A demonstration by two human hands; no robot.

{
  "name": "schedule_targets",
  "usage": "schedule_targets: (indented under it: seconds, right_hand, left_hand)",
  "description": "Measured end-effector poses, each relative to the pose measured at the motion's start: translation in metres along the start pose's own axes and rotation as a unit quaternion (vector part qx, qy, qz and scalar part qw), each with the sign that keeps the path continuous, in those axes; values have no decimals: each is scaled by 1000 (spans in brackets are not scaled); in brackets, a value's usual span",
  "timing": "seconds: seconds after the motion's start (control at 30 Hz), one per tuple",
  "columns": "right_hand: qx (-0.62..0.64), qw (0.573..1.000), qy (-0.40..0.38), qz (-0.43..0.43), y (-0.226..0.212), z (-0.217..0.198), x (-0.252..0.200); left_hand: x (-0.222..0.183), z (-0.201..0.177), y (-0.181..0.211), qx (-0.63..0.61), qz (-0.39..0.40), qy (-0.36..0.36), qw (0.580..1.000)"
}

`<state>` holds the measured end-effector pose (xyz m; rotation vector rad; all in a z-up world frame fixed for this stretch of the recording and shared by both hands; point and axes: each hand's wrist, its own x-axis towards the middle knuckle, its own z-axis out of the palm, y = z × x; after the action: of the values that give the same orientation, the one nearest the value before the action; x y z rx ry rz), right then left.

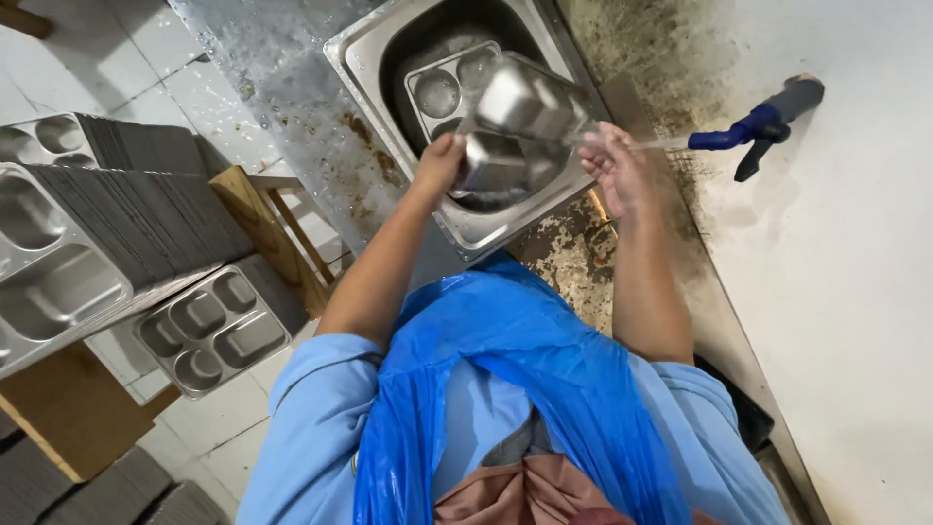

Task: Rinsing stainless steel food trays with a high-pressure water hose and stacking them.

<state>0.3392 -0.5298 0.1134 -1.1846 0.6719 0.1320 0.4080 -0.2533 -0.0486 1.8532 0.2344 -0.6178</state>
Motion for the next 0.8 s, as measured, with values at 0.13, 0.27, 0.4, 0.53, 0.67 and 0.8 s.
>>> schedule_targets:
  seconds: [0.13,0.27,0.4,0.53,0.67,0.8]
  right_hand:
    - [-59,997,21,-39,6,-1,2]
    - [-224,962,50,-150,-4,-1,-12]
    - [-321,914,75,-238,-8,-2,-18]
    - [-383,914,87,-99,-9,8,-32]
    - [-19,991,126,-43,14,-9,-5]
    - [163,977,112,84,32,-15,19]
  left_hand:
    - [-94,-46,91,-302,-165,-74,936]
    - [-93,-41,45,-440,-232,-141,856]
    - [-82,-30,6,-478,-268,-196,813]
    - [-86,-24,7,-504,-276,-214,790]
    - [-83,-12,11,-544,-261,-205,771]
    - [-69,4,11,-598,-264,-181,735]
